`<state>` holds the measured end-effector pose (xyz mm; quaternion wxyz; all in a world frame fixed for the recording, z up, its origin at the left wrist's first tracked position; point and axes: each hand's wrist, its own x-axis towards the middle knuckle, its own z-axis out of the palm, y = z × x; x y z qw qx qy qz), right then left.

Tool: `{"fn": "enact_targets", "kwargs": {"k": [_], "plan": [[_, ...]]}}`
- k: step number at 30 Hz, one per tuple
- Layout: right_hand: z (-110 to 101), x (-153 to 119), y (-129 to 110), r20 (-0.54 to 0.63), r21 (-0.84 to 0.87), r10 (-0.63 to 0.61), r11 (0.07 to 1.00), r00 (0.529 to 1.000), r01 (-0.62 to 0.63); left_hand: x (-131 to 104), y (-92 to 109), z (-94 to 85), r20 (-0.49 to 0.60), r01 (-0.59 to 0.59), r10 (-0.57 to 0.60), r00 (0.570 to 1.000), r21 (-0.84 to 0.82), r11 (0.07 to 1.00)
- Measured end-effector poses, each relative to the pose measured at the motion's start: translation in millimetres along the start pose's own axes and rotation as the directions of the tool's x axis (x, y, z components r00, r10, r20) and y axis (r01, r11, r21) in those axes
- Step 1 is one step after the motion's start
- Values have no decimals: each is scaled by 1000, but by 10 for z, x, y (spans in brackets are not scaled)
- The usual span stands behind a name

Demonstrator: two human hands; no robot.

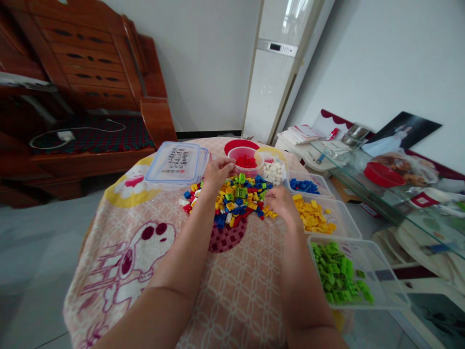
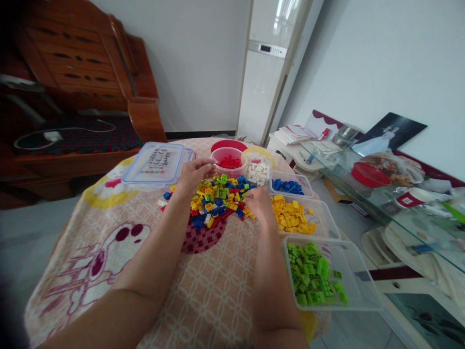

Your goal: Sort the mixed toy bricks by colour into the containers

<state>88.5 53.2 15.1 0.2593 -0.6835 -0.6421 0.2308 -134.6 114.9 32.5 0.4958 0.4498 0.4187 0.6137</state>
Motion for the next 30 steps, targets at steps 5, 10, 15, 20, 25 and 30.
{"fn": "enact_targets", "kwargs": {"k": [5, 10, 15, 20, 25, 30], "plan": [[79, -41, -66, 118, -158, -47, 985, 992, 65, -12, 21, -1, -6, 7, -7, 1000, -1, 1000], [82, -75, -143, 203, -227, -37, 970, 978, 84, -11, 23, -3, -9, 1, -1, 1000, 7, 1000], [102, -100, -191, 225, -235, -48, 967, 973, 102, -2, 18, -1, -6, 0, 0, 1000, 7, 1000], [123, -85, -172, 202, -210, -52, 973, 978, 95, -8, 25, 4, -6, -5, 5, 1000, 3, 1000], [102, -59, -131, 97, -173, -67, 981, 993, 83, -23, 42, 11, -12, 6, -6, 1000, -5, 1000], [88, -25, -67, 16, -109, -80, 991, 997, 82, -24, 47, 10, -15, 17, -17, 1000, -8, 1000]]}}
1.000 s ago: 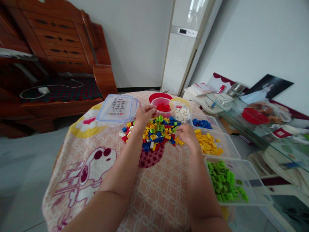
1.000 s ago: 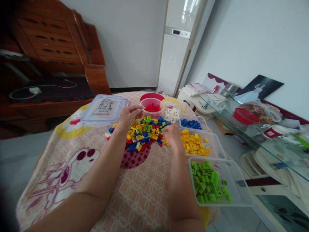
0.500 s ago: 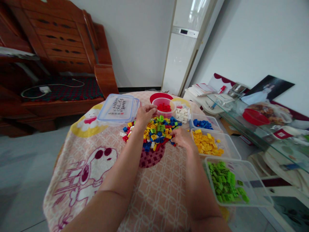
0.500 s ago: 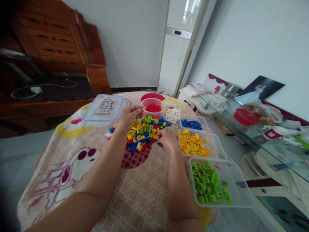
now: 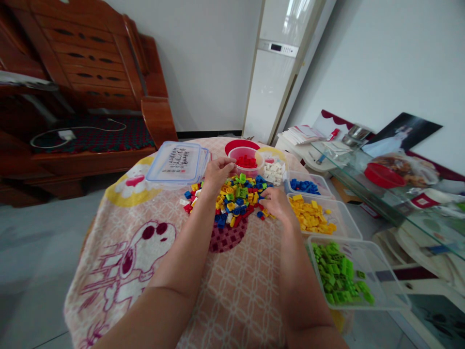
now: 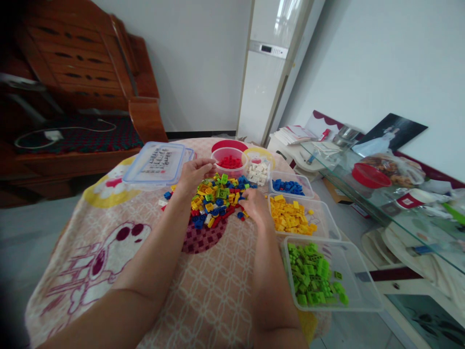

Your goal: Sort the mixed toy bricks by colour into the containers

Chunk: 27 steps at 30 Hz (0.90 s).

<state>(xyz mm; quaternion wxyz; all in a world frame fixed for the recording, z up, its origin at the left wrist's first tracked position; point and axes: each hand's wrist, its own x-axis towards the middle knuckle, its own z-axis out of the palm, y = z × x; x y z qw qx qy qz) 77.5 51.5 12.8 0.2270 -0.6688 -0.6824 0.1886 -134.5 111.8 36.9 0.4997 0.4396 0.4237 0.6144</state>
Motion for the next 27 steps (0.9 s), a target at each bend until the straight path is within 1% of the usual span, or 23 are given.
{"fn": "enact_targets", "kwargs": {"k": [4, 6, 8, 9, 11, 14, 15, 16, 17, 18, 19, 21, 23, 24, 25, 26, 27], "plan": [[-26, 34, 31, -62, 90, 58, 995, 996, -52, 12, -15, -8, 6, -10, 10, 1000, 3, 1000], [-51, 53, 40, -111, 195, 123, 976, 986, -99, 19, -22, -11, 9, -15, 15, 1000, 3, 1000], [-81, 72, 59, -179, 324, 211, 935, 961, -145, 23, -27, -13, 13, -20, 20, 1000, 2, 1000], [-97, 81, 77, -224, 380, 257, 911, 940, -159, 25, -29, -13, 13, -21, 21, 1000, 2, 1000], [-128, 101, 133, -333, 456, 339, 874, 880, -165, 26, -32, -14, 12, -18, 18, 1000, 2, 1000], [-168, 128, 255, -474, 495, 408, 856, 780, -147, 28, -38, -14, 7, -24, 24, 1000, 0, 1000], [-177, 136, 295, -502, 493, 415, 858, 759, -143, 28, -41, -14, 9, -28, 28, 1000, 0, 1000], [-183, 141, 329, -517, 486, 412, 863, 750, -139, 27, -44, -14, 12, -31, 31, 999, -1, 1000], [-185, 144, 354, -519, 476, 399, 870, 756, -132, 26, -46, -14, 13, -32, 32, 999, 0, 999], [-183, 144, 366, -505, 465, 379, 876, 775, -126, 25, -48, -13, 13, -30, 30, 999, 1, 1000], [-178, 139, 365, -474, 456, 355, 882, 805, -120, 24, -50, -12, 12, -27, 27, 1000, 2, 1000], [-162, 117, 322, -371, 440, 295, 891, 880, -113, 20, -49, -10, 11, -23, 23, 1000, 3, 1000], [-142, 76, 239, -231, 400, 229, 908, 946, -123, 15, -45, -7, 14, -21, 21, 1000, 4, 1000], [-131, 51, 191, -149, 362, 196, 923, 969, -131, 13, -41, -6, 14, -20, 20, 1000, 4, 1000], [-120, 24, 141, -60, 315, 164, 939, 985, -137, 10, -36, -5, 12, -19, 19, 1000, 5, 1000], [-109, -2, 95, 32, 264, 139, 954, 990, -143, 8, -32, -4, 11, -18, 18, 1000, 6, 1000], [-98, -27, 52, 118, 212, 124, 966, 985, -147, 5, -27, -3, 10, -18, 18, 1000, 7, 1000]]}}
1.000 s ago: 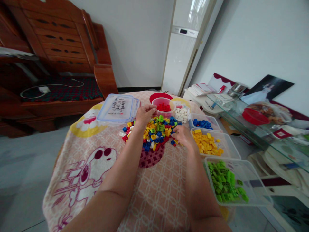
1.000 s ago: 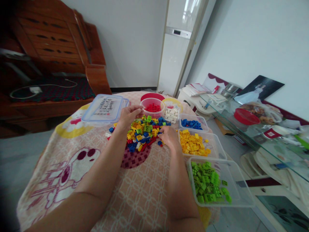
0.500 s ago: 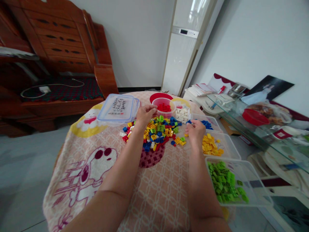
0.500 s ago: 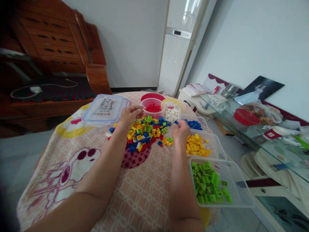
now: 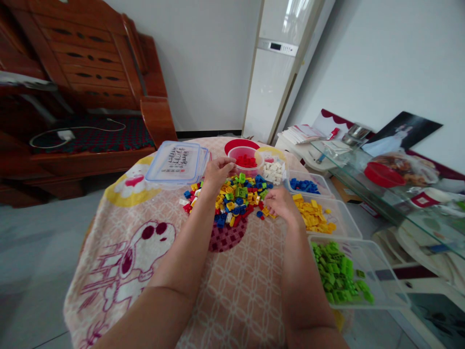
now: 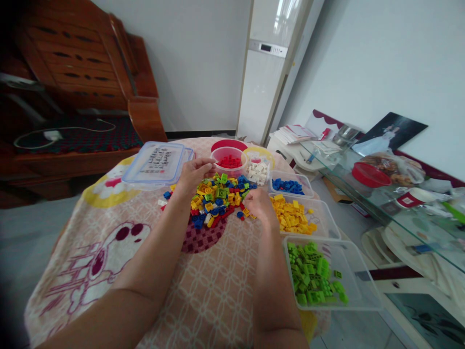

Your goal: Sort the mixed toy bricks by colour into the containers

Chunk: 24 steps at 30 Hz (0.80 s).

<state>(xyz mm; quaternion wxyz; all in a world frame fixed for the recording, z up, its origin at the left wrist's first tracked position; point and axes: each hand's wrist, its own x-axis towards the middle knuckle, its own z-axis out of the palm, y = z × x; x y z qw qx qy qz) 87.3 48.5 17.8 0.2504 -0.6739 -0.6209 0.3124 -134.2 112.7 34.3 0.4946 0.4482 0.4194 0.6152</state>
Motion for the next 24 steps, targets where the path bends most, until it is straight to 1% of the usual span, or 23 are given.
{"fn": "enact_targets", "kwargs": {"k": [1, 3, 7, 11, 13, 16, 18, 20, 22, 24], "plan": [[22, -24, -31, 73, -48, 10, 999, 997, -7, -1, 4, 0, 0, -2, 2, 1000, 0, 1000], [59, -60, -80, 163, -126, 29, 992, 986, -8, -2, 9, -2, 1, -3, 3, 1000, 1, 1000], [108, -88, -144, 230, -241, 38, 970, 972, 19, 13, 6, -12, -4, -1, 1, 1000, 1, 1000], [131, -94, -204, 307, -353, 122, 936, 944, -6, 28, 3, -21, -16, 4, -4, 1000, 7, 1000], [140, -93, -224, 327, -406, 138, 914, 935, 7, 27, 3, -23, -13, 7, -7, 1000, 8, 1000], [152, -87, -213, 321, -413, 129, 911, 938, 16, 24, -2, -29, -6, -7, 7, 1000, 3, 1000], [153, -79, -181, 315, -369, 116, 929, 942, 9, 27, -11, -34, -3, -16, 16, 1000, 3, 1000], [146, -67, -144, 282, -318, 75, 948, 957, 19, 35, -21, -38, 0, -20, 20, 1000, 2, 1000], [131, -47, -108, 186, -279, 5, 959, 983, 48, 44, -30, -41, 3, -20, 20, 1000, -1, 1000], [112, -12, -70, 48, -235, -64, 969, 997, 73, 48, -33, -41, 3, -15, 15, 1000, 0, 1000]]}}
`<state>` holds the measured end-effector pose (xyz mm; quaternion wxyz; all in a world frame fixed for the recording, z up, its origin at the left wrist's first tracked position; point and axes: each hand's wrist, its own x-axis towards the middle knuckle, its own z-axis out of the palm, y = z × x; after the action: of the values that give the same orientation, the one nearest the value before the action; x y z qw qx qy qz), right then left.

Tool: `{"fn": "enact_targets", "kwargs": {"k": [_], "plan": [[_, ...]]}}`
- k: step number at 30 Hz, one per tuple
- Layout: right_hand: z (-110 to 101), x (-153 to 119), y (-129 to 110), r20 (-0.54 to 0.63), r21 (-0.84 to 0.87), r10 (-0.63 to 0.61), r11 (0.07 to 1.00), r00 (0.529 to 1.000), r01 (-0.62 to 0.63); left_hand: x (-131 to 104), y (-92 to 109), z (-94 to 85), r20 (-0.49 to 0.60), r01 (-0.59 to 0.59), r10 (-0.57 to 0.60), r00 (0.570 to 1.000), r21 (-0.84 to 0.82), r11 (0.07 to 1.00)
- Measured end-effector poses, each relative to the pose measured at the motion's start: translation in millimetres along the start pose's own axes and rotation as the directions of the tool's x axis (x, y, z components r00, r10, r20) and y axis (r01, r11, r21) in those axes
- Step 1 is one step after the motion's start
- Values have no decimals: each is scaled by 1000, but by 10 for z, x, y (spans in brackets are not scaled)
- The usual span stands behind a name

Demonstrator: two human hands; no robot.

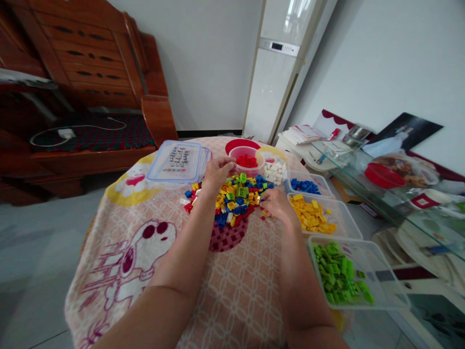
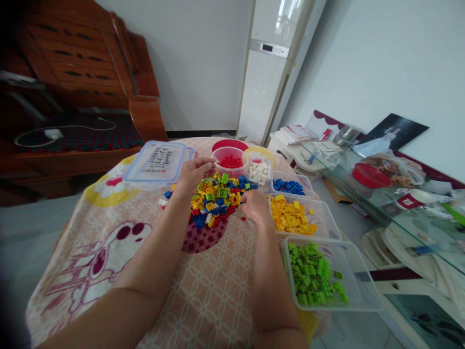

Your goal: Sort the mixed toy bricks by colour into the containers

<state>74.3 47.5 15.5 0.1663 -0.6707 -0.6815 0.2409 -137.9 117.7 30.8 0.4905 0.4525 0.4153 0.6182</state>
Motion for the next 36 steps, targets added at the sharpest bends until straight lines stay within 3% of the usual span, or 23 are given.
{"fn": "enact_targets", "kwargs": {"k": [5, 8, 10, 14, 16, 18, 22, 26, 31, 36], "plan": [[-21, 126, 154, -293, 226, 73, 974, 953, -5, -11, 5, 11, 1, -2, 2, 1000, -2, 1000], [-38, 191, 256, -421, 403, 210, 915, 882, -25, -17, 6, 16, 6, 1, -1, 1000, -1, 1000], [-61, 212, 313, -534, 460, 279, 888, 798, -2, -19, 3, 16, 8, 4, -4, 1000, 3, 1000], [-143, 190, 376, -780, 373, 276, 926, 561, 63, -18, -8, 15, 6, 4, -4, 1000, 3, 1000], [-182, 165, 375, -833, 311, 240, 948, 499, 63, -16, -13, 17, 4, 6, -6, 1000, 0, 1000], [-197, 153, 355, -832, 275, 208, 960, 514, 56, -16, -13, 21, 4, 11, -11, 1000, -1, 1000], [-122, 198, 305, -760, 210, 104, 973, 641, 92, -27, 3, 34, 8, 12, -12, 1000, 4, 1000], [90, 302, 305, -641, 114, -15, 987, 768, 114, -42, 24, 42, 1, 18, -18, 1000, 8, 1000], [338, 411, 366, -572, 22, -111, 988, 813, 150, -33, 13, 34, 4, 13, -13, 1000, 8, 1000], [364, 508, 400, -488, 20, -48, 998, 872, 67, -45, 16, 47, 8, 13, -13, 1000, 2, 1000]]}}
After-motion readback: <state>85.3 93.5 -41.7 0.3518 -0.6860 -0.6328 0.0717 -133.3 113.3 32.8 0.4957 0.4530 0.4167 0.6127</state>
